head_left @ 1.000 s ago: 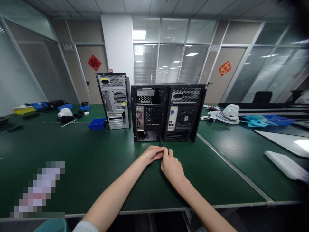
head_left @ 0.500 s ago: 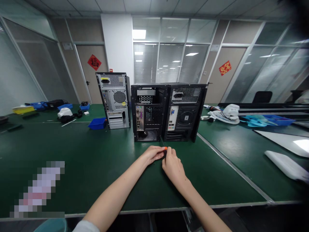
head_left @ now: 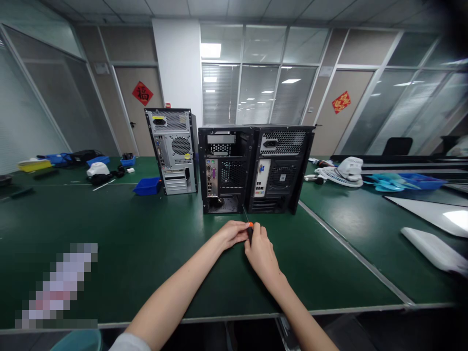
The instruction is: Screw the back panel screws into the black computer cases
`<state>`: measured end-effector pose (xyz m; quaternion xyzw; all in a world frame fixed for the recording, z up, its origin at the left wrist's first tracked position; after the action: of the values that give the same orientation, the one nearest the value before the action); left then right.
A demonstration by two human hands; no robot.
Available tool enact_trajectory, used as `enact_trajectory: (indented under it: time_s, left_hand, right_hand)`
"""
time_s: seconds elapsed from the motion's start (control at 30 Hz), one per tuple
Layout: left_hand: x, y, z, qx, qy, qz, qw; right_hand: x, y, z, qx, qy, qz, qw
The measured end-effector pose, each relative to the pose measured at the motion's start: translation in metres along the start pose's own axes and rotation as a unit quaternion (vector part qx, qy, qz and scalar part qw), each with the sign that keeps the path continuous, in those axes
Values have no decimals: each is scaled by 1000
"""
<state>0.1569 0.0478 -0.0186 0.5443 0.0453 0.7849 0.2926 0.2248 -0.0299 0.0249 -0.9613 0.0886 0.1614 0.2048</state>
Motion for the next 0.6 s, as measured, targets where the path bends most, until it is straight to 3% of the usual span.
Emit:
enact_trajectory:
  time_s: [0.6]
  left_hand:
    - [-5,-5,0,-11,-26,11,1000]
  right_hand:
    - [3,0,3,-19,-90,15,996]
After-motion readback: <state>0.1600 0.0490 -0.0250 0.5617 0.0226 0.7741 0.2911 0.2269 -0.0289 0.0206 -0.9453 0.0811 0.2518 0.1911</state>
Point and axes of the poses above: each hand's wrist, its own y-axis away from the middle knuckle, its own z-axis out of the palm, x = y × z, the point moved 5 cm from there along -y, towards the middle knuckle, and after that the axes turned 6 degrees about x, right-handed, at the moved point
